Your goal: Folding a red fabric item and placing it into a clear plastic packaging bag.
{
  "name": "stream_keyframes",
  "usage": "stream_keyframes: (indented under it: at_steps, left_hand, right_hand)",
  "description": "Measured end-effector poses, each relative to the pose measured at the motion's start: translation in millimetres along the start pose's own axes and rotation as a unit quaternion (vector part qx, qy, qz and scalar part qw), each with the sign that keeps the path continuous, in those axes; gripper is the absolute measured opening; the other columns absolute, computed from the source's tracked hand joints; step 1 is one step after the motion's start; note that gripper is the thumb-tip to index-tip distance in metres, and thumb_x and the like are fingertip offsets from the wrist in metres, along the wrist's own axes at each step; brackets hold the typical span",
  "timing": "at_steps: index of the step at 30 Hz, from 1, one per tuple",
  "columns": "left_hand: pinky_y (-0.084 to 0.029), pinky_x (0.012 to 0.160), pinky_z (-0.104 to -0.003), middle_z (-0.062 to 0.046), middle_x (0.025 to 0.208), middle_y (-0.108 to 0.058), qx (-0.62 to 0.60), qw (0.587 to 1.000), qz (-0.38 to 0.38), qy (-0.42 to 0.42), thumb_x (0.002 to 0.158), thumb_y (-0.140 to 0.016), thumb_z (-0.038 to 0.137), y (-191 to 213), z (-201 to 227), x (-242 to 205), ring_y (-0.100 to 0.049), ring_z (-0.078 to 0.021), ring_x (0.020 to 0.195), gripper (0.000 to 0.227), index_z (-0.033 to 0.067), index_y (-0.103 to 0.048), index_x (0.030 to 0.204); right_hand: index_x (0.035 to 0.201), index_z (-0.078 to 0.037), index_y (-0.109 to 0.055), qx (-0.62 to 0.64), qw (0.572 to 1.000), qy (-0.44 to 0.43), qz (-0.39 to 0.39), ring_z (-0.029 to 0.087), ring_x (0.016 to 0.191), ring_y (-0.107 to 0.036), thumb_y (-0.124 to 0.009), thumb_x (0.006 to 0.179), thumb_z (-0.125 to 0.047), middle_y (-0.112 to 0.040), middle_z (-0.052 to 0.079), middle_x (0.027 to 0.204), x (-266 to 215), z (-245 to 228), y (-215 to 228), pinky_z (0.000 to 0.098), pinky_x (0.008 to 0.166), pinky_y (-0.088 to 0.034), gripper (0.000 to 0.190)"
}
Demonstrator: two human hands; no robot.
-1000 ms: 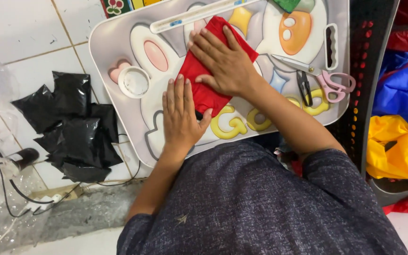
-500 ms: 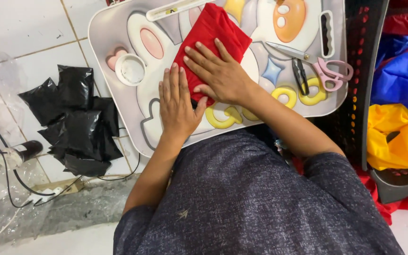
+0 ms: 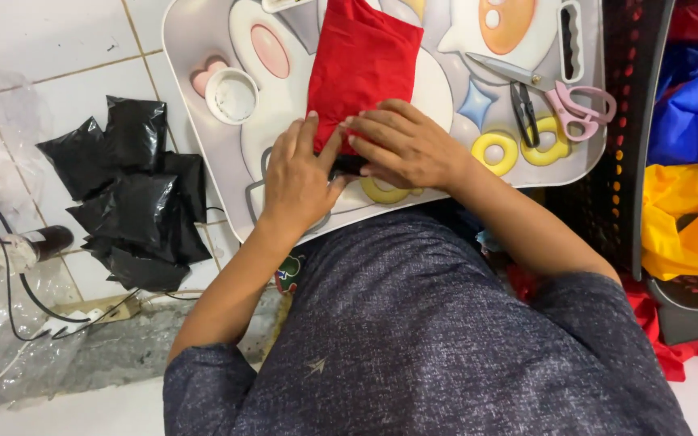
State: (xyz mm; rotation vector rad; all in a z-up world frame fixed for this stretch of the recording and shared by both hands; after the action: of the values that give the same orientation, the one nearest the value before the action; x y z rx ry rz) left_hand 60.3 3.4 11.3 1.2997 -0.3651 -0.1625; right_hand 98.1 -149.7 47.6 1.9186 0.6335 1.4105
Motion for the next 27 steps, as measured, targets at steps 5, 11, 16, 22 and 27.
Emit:
stream_keyframes:
  at_steps: [5, 11, 16, 22, 27]
  left_hand:
    - [-0.038, 0.109, -0.055, -0.019, 0.135, -0.054, 0.031, 0.998, -0.016, -0.051, 0.058, -0.089, 0.060, 18, 1, 7, -0.043, -0.0436, 0.136, 0.094, 0.0226, -0.063, 0.141]
    - [-0.034, 0.121, -0.054, -0.013, 0.149, -0.050, -0.029, 0.980, -0.084, -0.179, 0.041, -0.092, 0.055, 16, -10, 22, -0.030, -0.0398, 0.151, 0.105, 0.0116, -0.066, 0.133]
    - [-0.037, 0.121, -0.047, -0.010, 0.145, -0.057, -0.032, 0.972, -0.095, -0.214, 0.053, -0.092, 0.046, -4, -20, 22, -0.038, -0.0353, 0.149, 0.094, 0.0130, -0.063, 0.137]
    - [-0.044, 0.115, -0.043, -0.010, 0.122, -0.068, -0.140, 0.965, 0.032, -0.219, 0.093, -0.071, 0.057, 4, -20, 24, -0.054, -0.0343, 0.136, 0.064, 0.0048, -0.067, 0.129]
    - [-0.057, 0.094, -0.052, -0.014, 0.121, -0.068, -0.201, 0.960, 0.046, -0.190, 0.101, -0.079, 0.032, 17, -20, 26, -0.061, -0.0400, 0.124, 0.051, 0.0083, -0.048, 0.133]
  right_hand:
    - [0.141, -0.001, -0.060, 0.084, 0.988, -0.069, -0.108, 0.041, 0.133, -0.058, -0.066, 0.089, -0.066, -0.061, 0.026, 0.138, -22, 2, -15, 0.0536, 0.119, -0.037, 0.083]
    - [0.139, 0.000, -0.060, 0.101, 0.984, -0.086, -0.116, 0.040, 0.134, -0.058, -0.072, 0.082, -0.065, -0.061, 0.024, 0.137, -26, 6, -20, 0.0529, 0.120, -0.036, 0.087]
    - [0.138, 0.000, -0.062, 0.095, 0.985, -0.094, -0.107, 0.040, 0.131, -0.060, -0.076, 0.079, -0.063, -0.063, 0.023, 0.134, -24, 5, -20, 0.0526, 0.119, -0.038, 0.087]
    - [0.141, -0.001, -0.060, 0.067, 0.987, -0.112, -0.097, 0.038, 0.127, -0.063, -0.091, 0.076, -0.041, -0.065, 0.020, 0.134, -30, 7, -22, 0.0498, 0.117, -0.042, 0.082]
    - [0.140, -0.002, -0.053, 0.026, 0.983, -0.125, -0.133, 0.038, 0.123, -0.063, -0.081, 0.101, -0.023, -0.053, 0.022, 0.140, -9, 1, -6, 0.0455, 0.080, -0.062, 0.052]
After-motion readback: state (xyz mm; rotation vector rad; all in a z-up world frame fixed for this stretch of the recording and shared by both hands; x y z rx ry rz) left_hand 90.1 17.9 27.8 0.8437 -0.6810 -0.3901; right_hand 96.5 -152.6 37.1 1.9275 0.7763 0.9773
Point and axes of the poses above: each hand's wrist, its own x-axis towards the middle knuckle, its own y-axis out of the back of the hand, z = x × y, the point moved 7 cm from there along x, towards the middle knuckle
